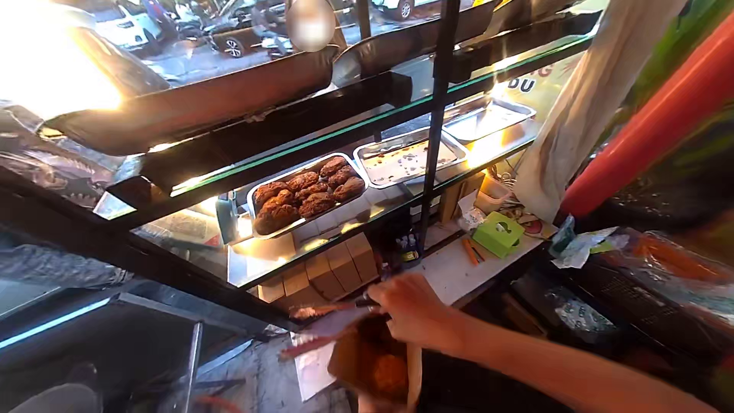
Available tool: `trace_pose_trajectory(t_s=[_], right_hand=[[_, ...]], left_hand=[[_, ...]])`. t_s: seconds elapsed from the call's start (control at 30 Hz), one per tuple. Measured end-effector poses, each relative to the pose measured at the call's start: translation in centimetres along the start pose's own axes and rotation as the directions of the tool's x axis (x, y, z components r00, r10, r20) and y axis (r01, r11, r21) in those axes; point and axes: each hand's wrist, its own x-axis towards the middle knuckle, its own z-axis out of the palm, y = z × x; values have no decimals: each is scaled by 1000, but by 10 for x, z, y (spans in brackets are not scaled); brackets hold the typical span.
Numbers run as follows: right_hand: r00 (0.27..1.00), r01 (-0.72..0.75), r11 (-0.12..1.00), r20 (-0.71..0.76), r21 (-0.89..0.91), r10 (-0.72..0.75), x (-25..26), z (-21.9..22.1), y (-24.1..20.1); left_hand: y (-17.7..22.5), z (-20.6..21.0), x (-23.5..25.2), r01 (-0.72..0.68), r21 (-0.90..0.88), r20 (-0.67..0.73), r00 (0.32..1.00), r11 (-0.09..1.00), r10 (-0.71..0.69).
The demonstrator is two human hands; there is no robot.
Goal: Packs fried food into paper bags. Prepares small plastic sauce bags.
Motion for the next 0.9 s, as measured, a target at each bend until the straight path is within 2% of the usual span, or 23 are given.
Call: trace_pose_trajectory(t_s=[0.07, 0.13, 0.2, 0.33, 0.4, 0.47, 0.53, 0.63, 0.73, 0.8, 0.9], right_hand=[[998, -58, 998, 9, 39, 58, 4, 22, 9], [986, -154, 986, 80, 68, 149, 14, 49, 22], [966, -244, 965, 115, 99, 233, 30, 76, 35], [936, -352, 893, 95, 282, 339, 58, 117, 45], [914, -399, 841, 87, 366, 396, 75, 136, 52], [882, -446, 779, 68, 440, 466, 91, 152, 57], [851, -459, 725, 20, 513, 524, 103, 164, 58], [841, -387, 692, -73, 609, 536, 117, 177, 56], [854, -204, 722, -240, 661, 461, 120, 193, 56], [819, -53, 774, -416, 631, 396, 112, 209, 58], [769, 60, 831, -556, 553, 315, 83, 233, 76]], left_hand=[[4, 3, -3, -7, 12, -109, 994, 1000, 8], [18, -44, 23, 4, -9, -50, 999, 1000, -5], [41, -63, 46, 12, 22, -127, 992, 1000, -10], [109, -93, 89, 151, 209, -20, 989, 966, -150], [142, -90, 98, 182, 180, -176, 973, 967, -150], [167, -77, 106, 166, 152, -356, 929, 974, -103], [188, -67, 114, 142, 172, -428, 902, 975, -56], [207, -48, 120, 95, 217, -475, 880, 972, 20], [219, -42, 128, -12, 198, -455, 884, 980, 103], [218, -43, 130, -101, 165, -425, 890, 981, 163], [204, -49, 126, -186, 138, -386, 894, 973, 226]])
